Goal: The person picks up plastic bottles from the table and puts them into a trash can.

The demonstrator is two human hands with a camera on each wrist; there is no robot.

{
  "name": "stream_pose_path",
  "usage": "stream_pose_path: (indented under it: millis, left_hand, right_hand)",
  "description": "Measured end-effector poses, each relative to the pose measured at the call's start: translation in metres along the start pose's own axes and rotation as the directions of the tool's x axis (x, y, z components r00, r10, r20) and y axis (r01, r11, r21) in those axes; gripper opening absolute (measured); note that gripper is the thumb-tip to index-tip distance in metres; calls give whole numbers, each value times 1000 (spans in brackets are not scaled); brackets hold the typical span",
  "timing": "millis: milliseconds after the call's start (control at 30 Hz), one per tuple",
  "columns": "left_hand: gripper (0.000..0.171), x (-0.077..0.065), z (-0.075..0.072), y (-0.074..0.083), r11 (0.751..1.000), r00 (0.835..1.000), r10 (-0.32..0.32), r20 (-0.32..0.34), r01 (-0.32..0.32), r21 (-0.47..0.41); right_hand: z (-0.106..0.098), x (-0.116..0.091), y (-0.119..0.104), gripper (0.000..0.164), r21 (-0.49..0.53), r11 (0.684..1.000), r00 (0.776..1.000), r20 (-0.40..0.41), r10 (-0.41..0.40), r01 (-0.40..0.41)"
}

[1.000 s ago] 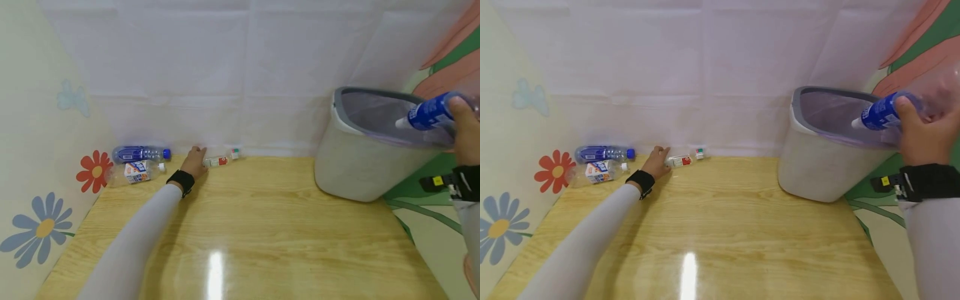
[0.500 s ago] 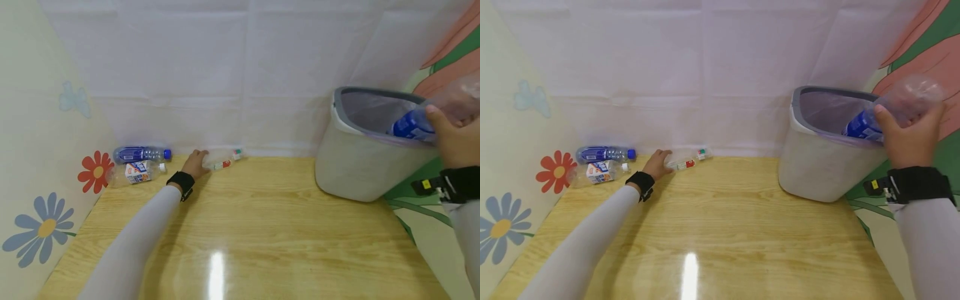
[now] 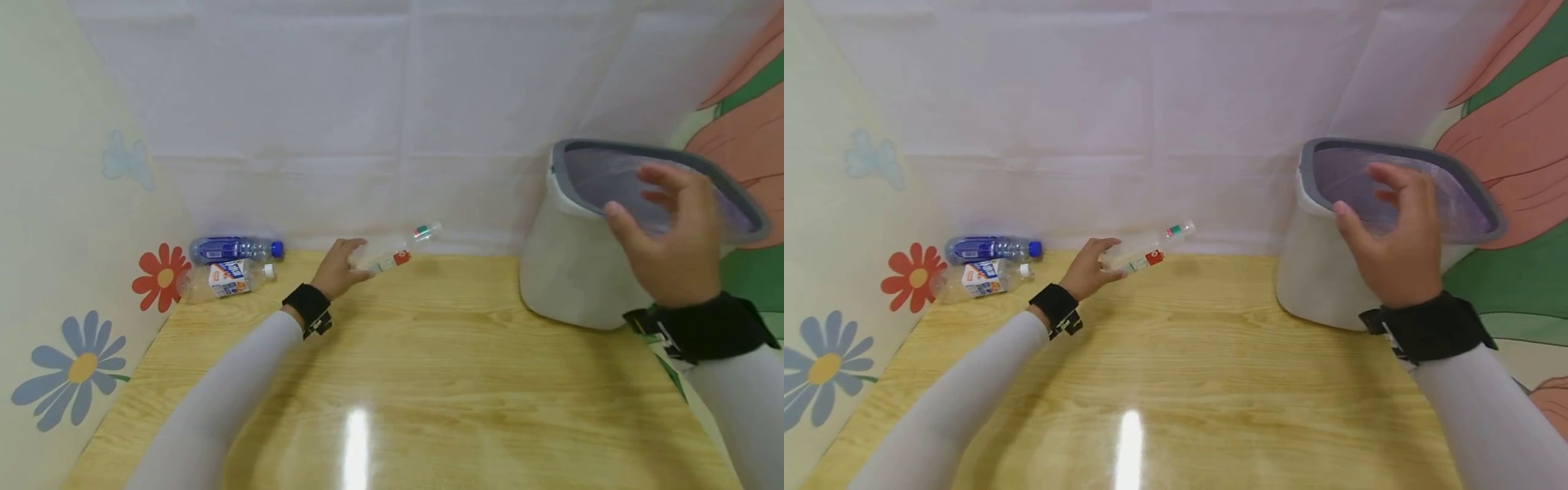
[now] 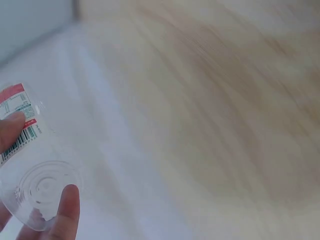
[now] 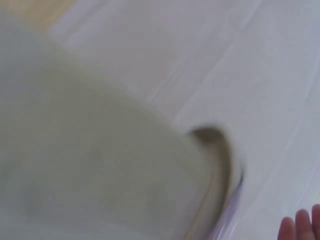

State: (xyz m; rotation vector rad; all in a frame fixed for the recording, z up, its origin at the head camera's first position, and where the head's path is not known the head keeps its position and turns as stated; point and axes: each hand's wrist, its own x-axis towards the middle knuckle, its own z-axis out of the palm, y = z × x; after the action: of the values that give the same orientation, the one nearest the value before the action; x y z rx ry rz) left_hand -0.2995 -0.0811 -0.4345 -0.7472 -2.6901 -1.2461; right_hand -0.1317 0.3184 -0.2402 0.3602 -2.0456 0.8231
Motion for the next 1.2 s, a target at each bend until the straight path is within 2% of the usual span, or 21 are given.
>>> stream_pose_path:
  millis: [100,167,233,300,400,533,600,667,733,767,900,967,1067,1200]
  left_hand:
    - [72,-5,2,23,991,999,44,2,-43,-125]
    - [71,-10,3,39,974,996,85,-6,-84,-209]
    - [71,-16,4,56,950,991,134,-25,-136,-282]
    - [71,-22,4,72,926,981,187,-54,-194,-324]
    - [70,-34,2,97,900,966,244,-80,-256,-353]
    - [68,-57,-3,131,880,952,300,-60,-301,-368]
    - [68,-68,-3,144,873,943,330,-47,-324,-364]
    - [69,-74,2,148,864,929,367,-44,-357,-355]
    - [71,-78,12,145,854,918,394,-44,-384,-351]
    - [72,-79,16,143,849,913,405,-43,-393,-353]
    - [73,-81,26,135,836,907,420,-30,-400,-376]
    - [74,-83,26,134,835,907,420,-23,-396,-383]
    - [74,-84,26,132,841,908,418,-28,-398,-366]
    - [75,-85,24,130,863,904,425,-43,-419,-282]
  right_hand:
    - [17,-10,-27,46,115,991,994,82,-77,68]
    - [29,-20,-39,46,173,984,985,153,-81,54]
    - [40,-30,-42,46,221,975,973,223,-58,7]
    - [52,-42,-40,46,259,963,954,298,-7,-74]
    - [67,-59,-32,47,295,933,907,417,67,-205]
    - [85,-76,-33,55,366,855,835,535,131,-369]
    - [93,-82,-37,59,435,788,812,569,135,-436]
    - [99,-86,-42,65,483,730,797,587,141,-484]
    - [104,-90,-47,67,518,698,799,587,130,-494]
    - [106,-93,-49,68,533,693,805,582,116,-486]
    - [110,-98,-56,71,513,747,836,539,103,-423]
    - [111,-98,-59,71,494,767,840,532,105,-409]
    - [111,-98,-60,71,485,767,834,539,116,-420]
    - [112,-97,-61,69,509,755,839,535,99,-413]
